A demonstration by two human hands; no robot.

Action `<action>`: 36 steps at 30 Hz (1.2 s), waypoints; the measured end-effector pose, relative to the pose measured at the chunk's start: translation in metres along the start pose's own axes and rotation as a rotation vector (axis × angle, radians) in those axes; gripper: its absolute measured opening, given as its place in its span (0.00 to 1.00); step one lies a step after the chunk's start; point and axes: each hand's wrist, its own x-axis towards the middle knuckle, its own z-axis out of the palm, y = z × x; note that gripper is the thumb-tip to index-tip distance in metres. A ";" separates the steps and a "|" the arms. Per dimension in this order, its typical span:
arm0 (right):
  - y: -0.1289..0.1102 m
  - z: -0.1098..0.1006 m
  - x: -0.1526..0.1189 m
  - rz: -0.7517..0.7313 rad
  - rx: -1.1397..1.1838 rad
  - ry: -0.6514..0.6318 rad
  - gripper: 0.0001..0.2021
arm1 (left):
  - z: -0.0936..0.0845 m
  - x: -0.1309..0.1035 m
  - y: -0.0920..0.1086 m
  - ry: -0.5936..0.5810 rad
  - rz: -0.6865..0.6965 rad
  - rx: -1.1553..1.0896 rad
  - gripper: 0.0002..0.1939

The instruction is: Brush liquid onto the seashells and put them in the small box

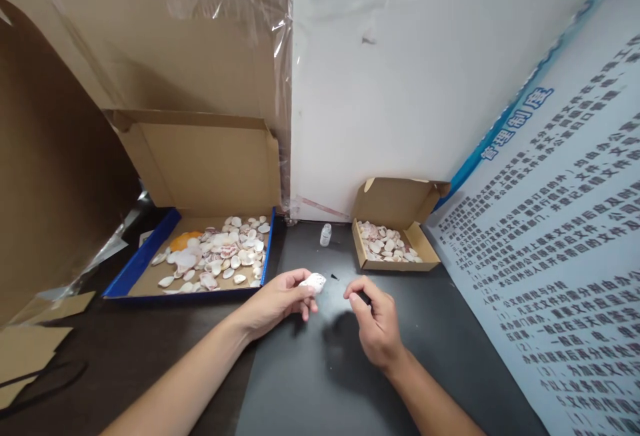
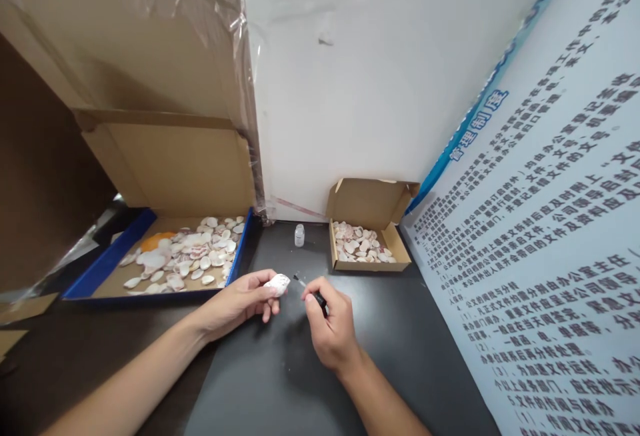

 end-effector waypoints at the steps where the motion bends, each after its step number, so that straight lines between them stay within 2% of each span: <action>1: -0.002 0.001 -0.001 -0.010 0.002 -0.029 0.10 | 0.000 0.001 -0.002 -0.010 -0.009 0.019 0.18; 5: -0.005 0.004 -0.002 -0.022 -0.008 -0.092 0.10 | 0.001 0.003 -0.009 0.003 0.002 0.062 0.18; 10: -0.004 0.005 -0.001 0.012 -0.020 -0.104 0.10 | -0.002 0.004 -0.014 -0.038 0.081 0.062 0.18; 17: -0.004 0.003 -0.003 0.004 -0.023 -0.095 0.10 | -0.002 0.002 -0.012 0.006 0.136 0.056 0.14; 23: -0.005 0.002 -0.002 -0.003 -0.010 -0.094 0.10 | 0.000 -0.002 -0.015 -0.063 0.080 -0.100 0.13; 28: -0.005 0.003 -0.002 0.016 0.000 -0.114 0.10 | 0.001 -0.003 -0.012 -0.048 0.051 -0.187 0.11; 33: -0.005 0.004 -0.002 0.026 0.008 -0.160 0.10 | 0.000 -0.002 -0.009 -0.042 0.069 -0.196 0.09; 36: -0.003 0.006 -0.001 0.082 -0.031 -0.167 0.10 | 0.000 -0.003 -0.009 -0.043 0.063 -0.183 0.07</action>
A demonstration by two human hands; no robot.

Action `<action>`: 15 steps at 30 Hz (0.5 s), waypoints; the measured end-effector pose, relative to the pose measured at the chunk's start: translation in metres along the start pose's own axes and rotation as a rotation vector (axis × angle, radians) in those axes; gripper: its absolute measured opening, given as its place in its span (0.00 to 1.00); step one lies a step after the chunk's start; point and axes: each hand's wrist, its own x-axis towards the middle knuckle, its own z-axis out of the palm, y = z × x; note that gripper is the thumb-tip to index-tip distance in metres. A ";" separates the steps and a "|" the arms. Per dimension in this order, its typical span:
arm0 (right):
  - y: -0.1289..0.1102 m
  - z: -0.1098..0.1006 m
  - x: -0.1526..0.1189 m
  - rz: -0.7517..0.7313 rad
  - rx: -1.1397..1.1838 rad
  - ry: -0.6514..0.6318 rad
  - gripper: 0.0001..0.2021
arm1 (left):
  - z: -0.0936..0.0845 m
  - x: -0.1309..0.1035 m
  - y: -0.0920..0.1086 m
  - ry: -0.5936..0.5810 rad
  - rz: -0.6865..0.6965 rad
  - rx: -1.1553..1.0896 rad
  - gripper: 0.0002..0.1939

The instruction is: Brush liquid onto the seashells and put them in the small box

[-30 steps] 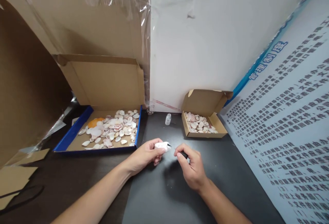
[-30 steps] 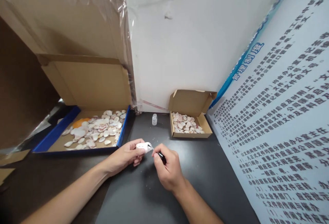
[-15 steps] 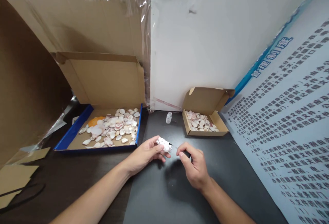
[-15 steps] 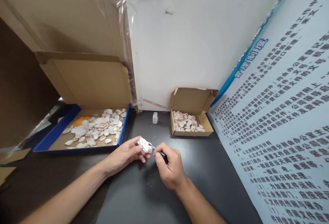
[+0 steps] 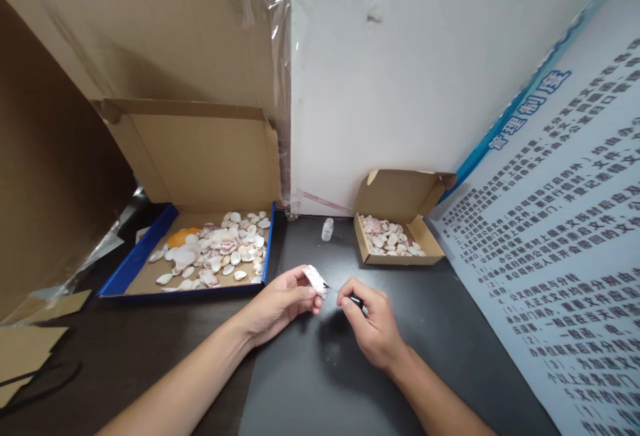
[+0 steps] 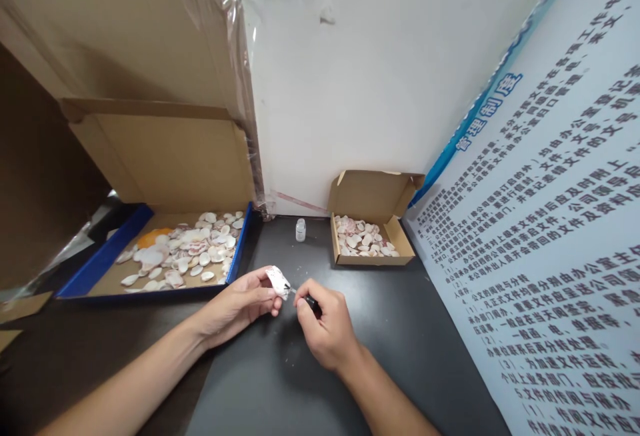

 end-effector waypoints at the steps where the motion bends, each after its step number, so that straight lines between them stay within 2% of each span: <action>1: 0.001 0.000 0.001 0.025 -0.018 0.013 0.10 | 0.000 0.000 0.000 0.003 -0.003 0.010 0.07; 3: 0.001 -0.001 0.001 0.046 -0.039 0.044 0.10 | -0.001 -0.001 0.000 0.015 -0.001 0.035 0.07; 5: 0.000 -0.001 0.001 0.003 -0.018 0.052 0.10 | -0.001 -0.001 0.000 0.026 0.013 0.062 0.06; 8: -0.003 -0.002 0.000 -0.076 0.020 -0.003 0.10 | -0.001 0.000 0.000 0.028 0.025 0.090 0.07; 10: -0.004 -0.001 0.000 -0.055 0.000 -0.017 0.10 | -0.001 0.000 0.000 0.034 0.027 0.099 0.08; 13: -0.004 -0.002 0.001 0.016 -0.058 0.037 0.10 | 0.000 0.001 0.000 0.061 0.039 0.103 0.08; 15: -0.004 -0.003 0.001 0.007 -0.057 0.049 0.10 | 0.000 0.001 0.000 0.069 0.051 0.106 0.08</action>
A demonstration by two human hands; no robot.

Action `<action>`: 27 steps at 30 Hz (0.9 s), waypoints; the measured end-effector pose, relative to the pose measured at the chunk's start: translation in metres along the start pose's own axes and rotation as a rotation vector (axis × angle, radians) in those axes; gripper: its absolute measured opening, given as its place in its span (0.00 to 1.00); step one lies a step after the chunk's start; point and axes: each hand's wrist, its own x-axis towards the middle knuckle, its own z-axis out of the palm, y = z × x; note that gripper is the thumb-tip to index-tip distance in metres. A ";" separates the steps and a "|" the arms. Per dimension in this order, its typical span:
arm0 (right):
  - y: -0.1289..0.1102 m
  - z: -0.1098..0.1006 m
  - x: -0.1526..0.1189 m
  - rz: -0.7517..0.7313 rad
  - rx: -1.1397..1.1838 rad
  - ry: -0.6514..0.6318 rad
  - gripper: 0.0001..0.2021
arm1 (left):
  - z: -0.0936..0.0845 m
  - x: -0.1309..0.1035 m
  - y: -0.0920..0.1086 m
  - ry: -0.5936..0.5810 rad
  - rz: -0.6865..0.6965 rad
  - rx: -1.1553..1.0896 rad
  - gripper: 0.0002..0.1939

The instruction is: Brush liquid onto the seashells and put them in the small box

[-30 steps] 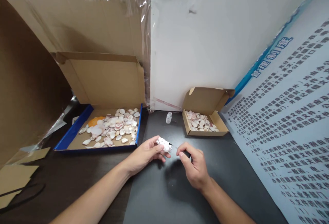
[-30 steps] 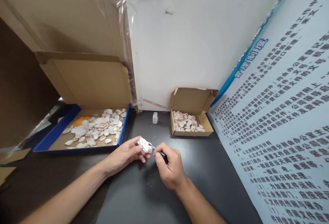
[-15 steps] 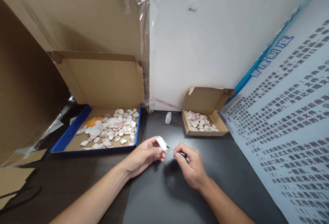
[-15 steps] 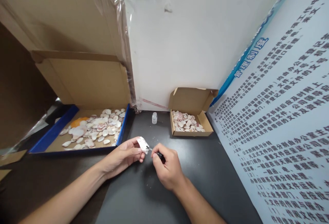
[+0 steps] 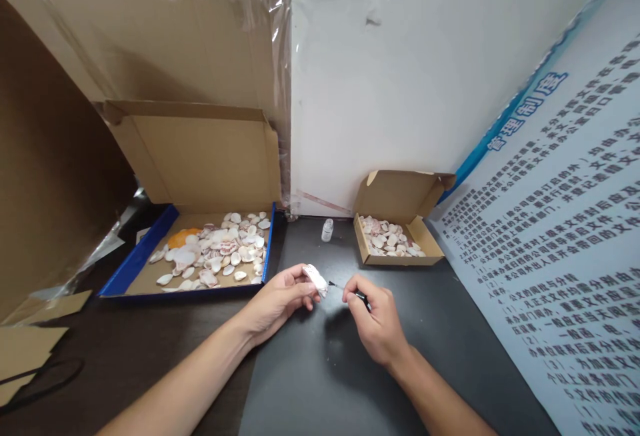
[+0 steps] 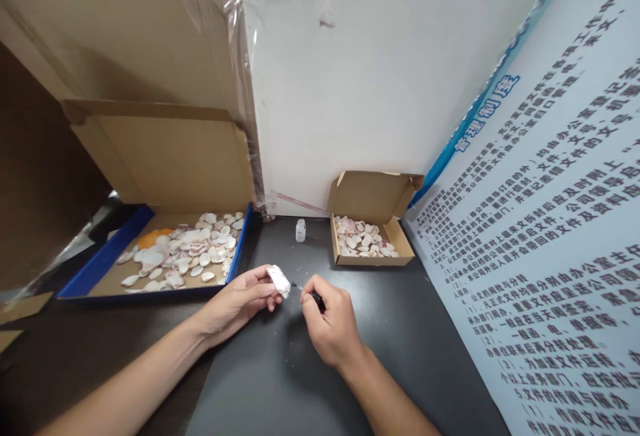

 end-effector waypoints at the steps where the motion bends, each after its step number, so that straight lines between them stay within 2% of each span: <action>1: 0.000 0.000 0.000 -0.022 0.014 -0.013 0.10 | 0.000 0.000 0.000 0.000 0.007 0.003 0.07; 4: 0.000 0.001 0.000 -0.065 0.043 -0.092 0.10 | 0.000 0.001 -0.001 0.000 0.022 0.013 0.07; 6: 0.001 0.002 0.000 -0.026 0.024 -0.114 0.09 | 0.000 0.001 -0.002 -0.001 0.027 0.015 0.07; 10: 0.003 0.002 0.000 0.063 -0.018 -0.034 0.08 | -0.001 0.001 -0.004 0.005 0.034 0.002 0.08; 13: 0.002 0.000 -0.001 -0.016 0.027 -0.018 0.09 | -0.002 0.001 -0.006 0.005 0.038 -0.007 0.08; 16: 0.001 0.002 -0.001 -0.060 0.050 -0.091 0.09 | -0.002 0.001 -0.006 -0.006 0.029 -0.010 0.07; 18: 0.002 0.004 -0.001 -0.004 0.018 -0.120 0.08 | -0.001 0.001 -0.006 0.001 0.025 -0.006 0.06; 21: 0.004 0.005 0.000 0.075 -0.024 -0.078 0.09 | 0.000 0.002 -0.005 0.029 0.039 0.004 0.05; 24: 0.004 0.005 0.000 0.016 0.011 -0.069 0.09 | 0.001 0.002 -0.005 0.041 0.059 0.040 0.05; 27: 0.003 0.005 -0.001 -0.041 0.042 -0.129 0.09 | 0.001 0.002 -0.006 0.052 0.060 0.090 0.05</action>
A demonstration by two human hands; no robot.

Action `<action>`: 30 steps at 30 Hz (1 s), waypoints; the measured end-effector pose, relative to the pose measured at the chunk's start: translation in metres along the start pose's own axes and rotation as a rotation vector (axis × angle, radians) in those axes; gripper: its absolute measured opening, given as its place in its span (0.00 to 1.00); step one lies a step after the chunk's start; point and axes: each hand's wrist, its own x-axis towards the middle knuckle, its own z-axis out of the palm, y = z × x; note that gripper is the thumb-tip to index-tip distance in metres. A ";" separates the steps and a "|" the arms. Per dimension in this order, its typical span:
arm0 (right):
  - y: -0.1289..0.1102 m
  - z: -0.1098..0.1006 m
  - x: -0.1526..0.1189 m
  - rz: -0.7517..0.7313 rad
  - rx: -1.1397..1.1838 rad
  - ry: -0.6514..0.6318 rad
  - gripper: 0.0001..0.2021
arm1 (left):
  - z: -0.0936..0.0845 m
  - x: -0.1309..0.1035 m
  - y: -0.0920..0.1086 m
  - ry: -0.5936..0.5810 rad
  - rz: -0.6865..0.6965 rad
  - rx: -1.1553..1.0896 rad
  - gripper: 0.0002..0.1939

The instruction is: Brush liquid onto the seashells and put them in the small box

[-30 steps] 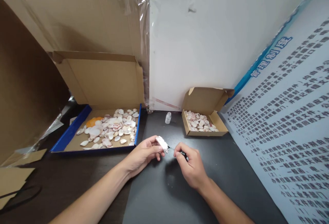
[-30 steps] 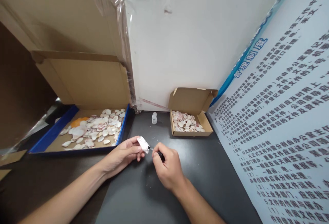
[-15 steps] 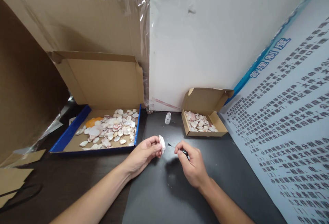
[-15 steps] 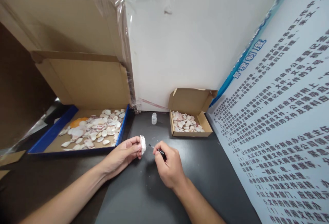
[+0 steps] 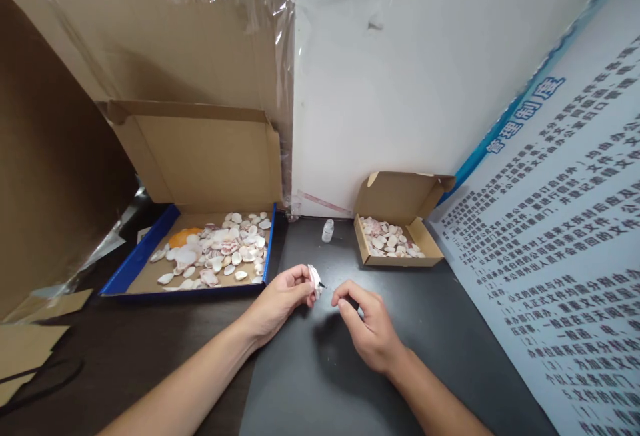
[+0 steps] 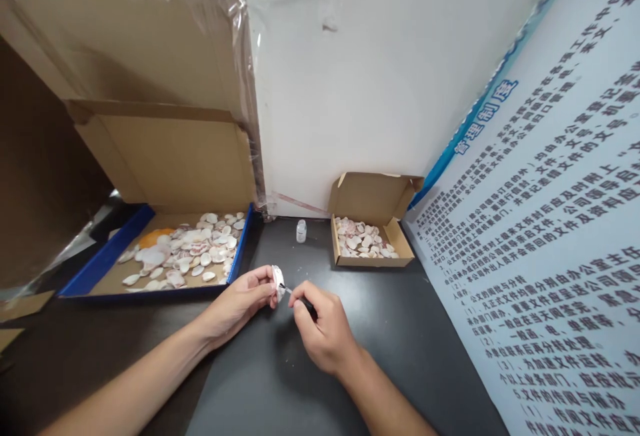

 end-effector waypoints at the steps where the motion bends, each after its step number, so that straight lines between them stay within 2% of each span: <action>1: 0.000 0.001 0.000 0.005 -0.004 -0.021 0.09 | 0.000 0.000 0.000 0.005 0.000 0.009 0.05; 3: 0.000 0.002 0.001 0.038 -0.023 -0.044 0.09 | 0.000 0.000 0.000 0.014 0.004 0.022 0.06; 6: 0.000 0.002 0.001 0.069 -0.036 -0.011 0.09 | -0.001 0.000 0.000 0.014 0.008 0.039 0.08; 9: -0.003 0.000 0.000 0.020 -0.010 0.010 0.10 | -0.002 0.001 -0.003 0.003 0.007 0.060 0.08; 12: -0.004 0.000 -0.001 -0.019 0.013 -0.055 0.10 | -0.002 0.001 -0.004 0.007 0.015 0.071 0.08; 14: -0.003 0.001 -0.001 0.008 0.001 -0.073 0.10 | -0.002 0.001 -0.003 0.029 0.017 0.063 0.09; 17: -0.002 0.001 0.000 0.067 -0.030 -0.013 0.10 | 0.000 0.001 -0.001 0.049 0.016 0.045 0.09; 20: -0.003 -0.001 0.000 0.040 -0.017 0.023 0.10 | 0.000 0.000 0.000 0.033 0.015 0.055 0.10; 23: -0.004 -0.002 0.001 -0.017 0.008 -0.017 0.10 | -0.001 0.000 0.000 0.006 -0.005 0.064 0.10; 28: -0.003 -0.001 0.001 0.070 -0.031 -0.024 0.10 | 0.000 -0.003 0.001 -0.019 -0.024 0.027 0.11; 30: -0.003 -0.002 0.001 0.051 -0.017 -0.005 0.10 | 0.001 -0.003 0.001 -0.021 -0.022 0.016 0.12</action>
